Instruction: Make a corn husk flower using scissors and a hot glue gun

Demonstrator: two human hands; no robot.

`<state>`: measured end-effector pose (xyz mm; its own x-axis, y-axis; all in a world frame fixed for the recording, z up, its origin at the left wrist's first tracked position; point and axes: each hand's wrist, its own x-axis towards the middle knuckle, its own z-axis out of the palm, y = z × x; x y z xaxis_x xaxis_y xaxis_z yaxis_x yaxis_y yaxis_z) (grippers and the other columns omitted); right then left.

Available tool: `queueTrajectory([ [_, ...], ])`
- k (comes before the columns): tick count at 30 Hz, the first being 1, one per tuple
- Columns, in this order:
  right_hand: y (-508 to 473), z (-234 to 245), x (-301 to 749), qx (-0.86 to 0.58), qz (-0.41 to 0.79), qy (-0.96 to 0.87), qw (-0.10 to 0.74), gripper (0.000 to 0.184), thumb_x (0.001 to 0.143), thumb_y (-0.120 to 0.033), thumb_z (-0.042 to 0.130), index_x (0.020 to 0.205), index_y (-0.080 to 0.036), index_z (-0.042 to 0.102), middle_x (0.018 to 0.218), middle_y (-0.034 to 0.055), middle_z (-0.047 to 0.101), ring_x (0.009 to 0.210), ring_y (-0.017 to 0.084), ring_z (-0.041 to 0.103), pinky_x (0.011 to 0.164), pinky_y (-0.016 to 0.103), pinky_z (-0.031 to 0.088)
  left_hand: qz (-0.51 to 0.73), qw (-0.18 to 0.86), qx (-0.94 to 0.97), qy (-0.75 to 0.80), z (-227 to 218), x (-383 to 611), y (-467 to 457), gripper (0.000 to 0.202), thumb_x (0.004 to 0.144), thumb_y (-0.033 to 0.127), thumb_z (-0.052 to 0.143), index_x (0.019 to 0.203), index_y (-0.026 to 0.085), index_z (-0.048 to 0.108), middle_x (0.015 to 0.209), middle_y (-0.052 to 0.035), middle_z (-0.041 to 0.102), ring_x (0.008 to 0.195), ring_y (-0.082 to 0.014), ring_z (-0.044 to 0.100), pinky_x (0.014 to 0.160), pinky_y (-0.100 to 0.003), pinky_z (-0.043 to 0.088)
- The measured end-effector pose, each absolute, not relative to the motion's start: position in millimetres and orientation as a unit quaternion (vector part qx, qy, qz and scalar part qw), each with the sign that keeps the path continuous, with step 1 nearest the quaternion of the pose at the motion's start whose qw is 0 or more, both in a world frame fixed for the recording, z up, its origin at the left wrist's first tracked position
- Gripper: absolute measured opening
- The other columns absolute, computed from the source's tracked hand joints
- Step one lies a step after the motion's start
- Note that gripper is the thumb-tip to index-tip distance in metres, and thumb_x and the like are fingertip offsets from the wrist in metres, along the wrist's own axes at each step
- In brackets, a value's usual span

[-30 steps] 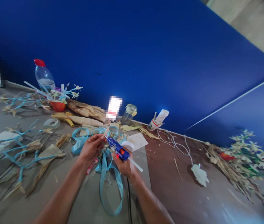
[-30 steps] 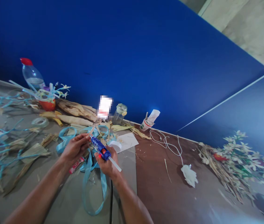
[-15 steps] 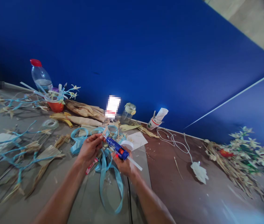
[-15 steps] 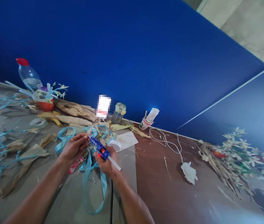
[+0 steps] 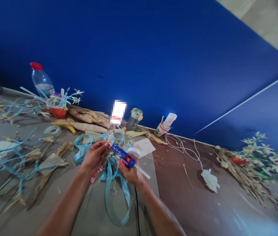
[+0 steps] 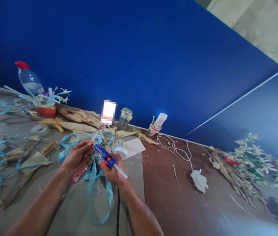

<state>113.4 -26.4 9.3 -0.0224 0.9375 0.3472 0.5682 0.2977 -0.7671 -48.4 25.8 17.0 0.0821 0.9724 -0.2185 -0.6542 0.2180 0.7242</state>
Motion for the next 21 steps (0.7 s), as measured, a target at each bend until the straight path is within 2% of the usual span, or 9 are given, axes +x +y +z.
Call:
queueTrajectory([
  [6,-24.0,10.6,115.5,-0.548,0.194,-0.698,0.42,0.019,0.079,-0.036,0.058,0.068,-0.02,0.055,0.067,0.0031,0.054,0.066,0.018,0.05,0.065,0.032,0.042,0.573,0.707,0.234,0.342,16.3,-48.4,25.2,0.021,0.059,0.021,0.081,0.072,0.012,0.068,0.06,0.0001,0.06,0.04,0.0004,0.036,0.036,-0.01,0.027],
  [21,-22.3,10.3,117.1,-0.557,0.185,-0.69,0.423,0.019,0.078,-0.035,0.058,0.068,-0.019,0.055,0.064,0.0013,0.054,0.062,0.015,0.051,0.061,0.028,0.044,0.555,0.714,0.245,0.35,15.6,-48.4,24.6,0.024,0.057,0.024,0.082,0.072,0.011,0.069,0.06,-0.0009,0.062,0.038,0.0009,0.036,0.036,-0.01,0.025],
])
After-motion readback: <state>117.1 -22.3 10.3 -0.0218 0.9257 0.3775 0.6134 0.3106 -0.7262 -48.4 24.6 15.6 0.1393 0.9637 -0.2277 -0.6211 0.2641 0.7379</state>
